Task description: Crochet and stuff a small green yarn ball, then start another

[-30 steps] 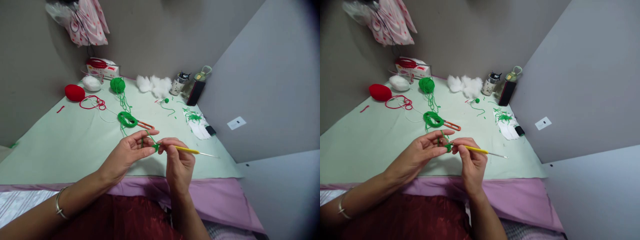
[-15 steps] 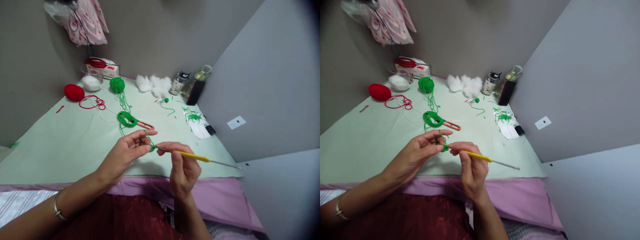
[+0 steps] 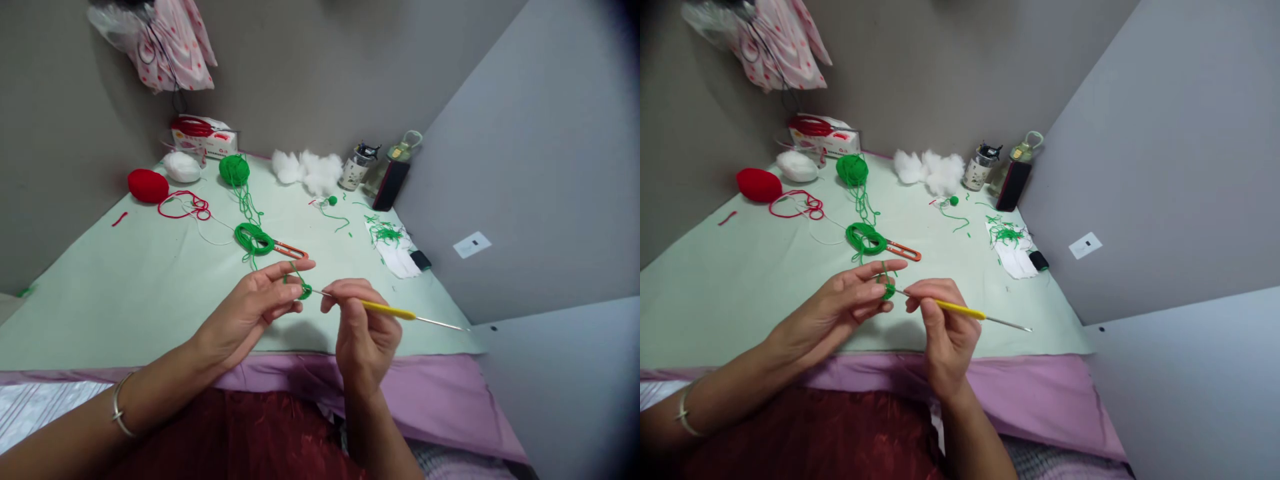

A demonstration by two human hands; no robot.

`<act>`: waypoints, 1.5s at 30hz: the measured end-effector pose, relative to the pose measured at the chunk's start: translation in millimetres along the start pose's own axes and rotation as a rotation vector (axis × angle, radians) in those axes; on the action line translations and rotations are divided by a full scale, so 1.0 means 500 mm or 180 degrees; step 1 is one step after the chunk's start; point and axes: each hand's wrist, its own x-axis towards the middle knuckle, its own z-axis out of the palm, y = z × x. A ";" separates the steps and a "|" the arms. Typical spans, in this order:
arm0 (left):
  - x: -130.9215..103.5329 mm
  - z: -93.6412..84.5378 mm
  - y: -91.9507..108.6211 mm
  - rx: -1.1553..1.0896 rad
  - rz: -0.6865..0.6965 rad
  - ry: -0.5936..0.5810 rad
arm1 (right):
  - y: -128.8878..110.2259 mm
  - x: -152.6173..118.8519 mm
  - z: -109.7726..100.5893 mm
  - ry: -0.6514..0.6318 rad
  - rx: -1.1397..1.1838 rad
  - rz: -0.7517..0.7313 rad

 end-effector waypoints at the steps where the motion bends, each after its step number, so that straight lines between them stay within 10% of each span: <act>1: -0.001 0.003 -0.001 0.0127 0.0068 -0.0049 | -0.002 0.003 0.001 -0.0069 0.0115 0.0078; 7: -0.002 0.013 -0.011 0.0438 0.0494 0.0093 | 0.014 -0.019 0.009 -0.0234 -0.0663 -0.0395; 11: 0.006 0.008 -0.010 -0.0034 -0.0046 -0.0095 | 0.022 -0.025 0.004 -0.0195 -0.1242 -0.1037; 18: 0.010 0.003 -0.007 -0.0022 0.0255 -0.0019 | 0.001 0.006 0.001 0.0062 0.0235 0.0189; 45: -0.004 -0.002 -0.006 0.0932 0.0732 -0.0004 | 0.003 0.005 -0.001 -0.0093 0.0448 0.0382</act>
